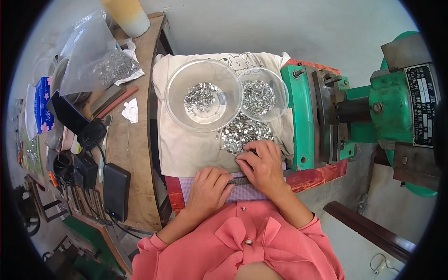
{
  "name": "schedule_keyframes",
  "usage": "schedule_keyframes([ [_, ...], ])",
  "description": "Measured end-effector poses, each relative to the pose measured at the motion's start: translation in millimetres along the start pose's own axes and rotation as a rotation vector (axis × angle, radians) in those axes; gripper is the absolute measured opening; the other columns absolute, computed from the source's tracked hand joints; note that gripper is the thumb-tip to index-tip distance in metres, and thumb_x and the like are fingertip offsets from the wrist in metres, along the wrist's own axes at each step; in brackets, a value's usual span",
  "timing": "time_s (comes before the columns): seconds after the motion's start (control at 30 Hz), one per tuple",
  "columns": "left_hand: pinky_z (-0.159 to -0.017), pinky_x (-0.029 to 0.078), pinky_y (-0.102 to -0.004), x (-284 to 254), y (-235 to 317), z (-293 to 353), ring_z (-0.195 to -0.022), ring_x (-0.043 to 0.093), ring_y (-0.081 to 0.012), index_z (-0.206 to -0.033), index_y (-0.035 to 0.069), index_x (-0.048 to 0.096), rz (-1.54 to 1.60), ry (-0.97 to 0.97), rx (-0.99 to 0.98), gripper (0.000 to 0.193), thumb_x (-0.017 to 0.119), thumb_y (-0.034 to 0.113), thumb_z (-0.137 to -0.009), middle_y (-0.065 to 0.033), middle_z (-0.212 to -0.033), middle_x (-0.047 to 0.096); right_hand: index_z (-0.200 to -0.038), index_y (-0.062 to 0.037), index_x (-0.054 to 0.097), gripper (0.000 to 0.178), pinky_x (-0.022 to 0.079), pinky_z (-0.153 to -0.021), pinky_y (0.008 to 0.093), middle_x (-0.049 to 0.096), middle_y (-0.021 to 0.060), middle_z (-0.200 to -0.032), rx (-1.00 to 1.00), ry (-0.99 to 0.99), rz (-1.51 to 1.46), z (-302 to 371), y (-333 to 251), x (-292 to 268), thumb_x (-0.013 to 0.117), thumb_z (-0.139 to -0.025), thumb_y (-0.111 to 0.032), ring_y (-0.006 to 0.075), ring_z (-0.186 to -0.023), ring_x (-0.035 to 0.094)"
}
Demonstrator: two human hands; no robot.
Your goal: The person sits at a workbench and assembles small silver metal components by hand. They pick up individual pieces from a pile on a cloth, fit them together, and place the assembled units into a clear plastic container. The person occasionally uses a green mechanical press to adjust or secure the components.
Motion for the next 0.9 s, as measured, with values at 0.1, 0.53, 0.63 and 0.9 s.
schedule_keyframes([
  [0.1, -0.081, 0.043, -0.0409, 2.1, 3.1, -2.8, -0.095, 0.059, -0.0276, -0.094, 0.009, 0.066, 0.005, 0.005, 0.021, 0.02, 0.077, 0.012, -0.078, -0.006, -0.1, 0.064, -0.088, -0.0102, 0.072, 0.011, 0.042, -0.09, 0.0437, 0.062, 0.0046, -0.104, -0.02, -0.027, -0.003, -2.0, -0.6, -0.5, 0.078, -0.079, -0.012, 0.0282, -0.102, 0.057],
  [0.53, -0.078, 0.043, -0.0414, -4.0, -0.8, -6.5, -0.094, 0.059, -0.0285, -0.093, 0.008, 0.064, 0.026, 0.038, -0.004, 0.021, 0.077, 0.009, -0.077, -0.0076, -0.099, 0.064, -0.087, -0.0127, 0.069, 0.014, 0.041, -0.093, 0.0431, 0.061, 0.0026, -0.104, -0.052, -0.041, 0.018, -2.8, 0.8, -2.8, 0.077, -0.075, -0.01, 0.0274, -0.103, 0.057],
  [0.63, -0.077, 0.044, -0.041, -11.7, -7.8, -14.2, -0.092, 0.059, -0.0295, -0.093, 0.007, 0.064, -0.016, 0.088, -0.015, 0.021, 0.077, 0.009, -0.077, -0.0083, -0.098, 0.064, -0.087, -0.0125, 0.069, 0.017, 0.041, -0.092, 0.0428, 0.062, 0.002, -0.103, -0.025, -0.01, -0.07, 8.2, 0.4, -9.6, 0.079, -0.073, -0.01, 0.027, -0.102, 0.057],
  [0.9, -0.072, 0.045, -0.0407, -7.4, -13.3, -44.6, -0.083, 0.057, -0.029, -0.094, 0.007, 0.066, -0.152, 0.139, -0.046, 0.02, 0.076, 0.007, -0.076, -0.0075, -0.092, 0.06, -0.089, -0.014, 0.073, 0.019, 0.042, -0.089, 0.0415, 0.064, 0.0006, -0.102, -0.026, -0.014, -0.167, 49.8, -9.0, -5.1, 0.083, -0.073, -0.013, 0.026, -0.1, 0.057],
])
Point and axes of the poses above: each hand's wrist, its own z-axis away from the middle knuckle, its own x-axis out of the palm, y = z × x, the point moved 9 cm from there along -z, towards the middle knuckle
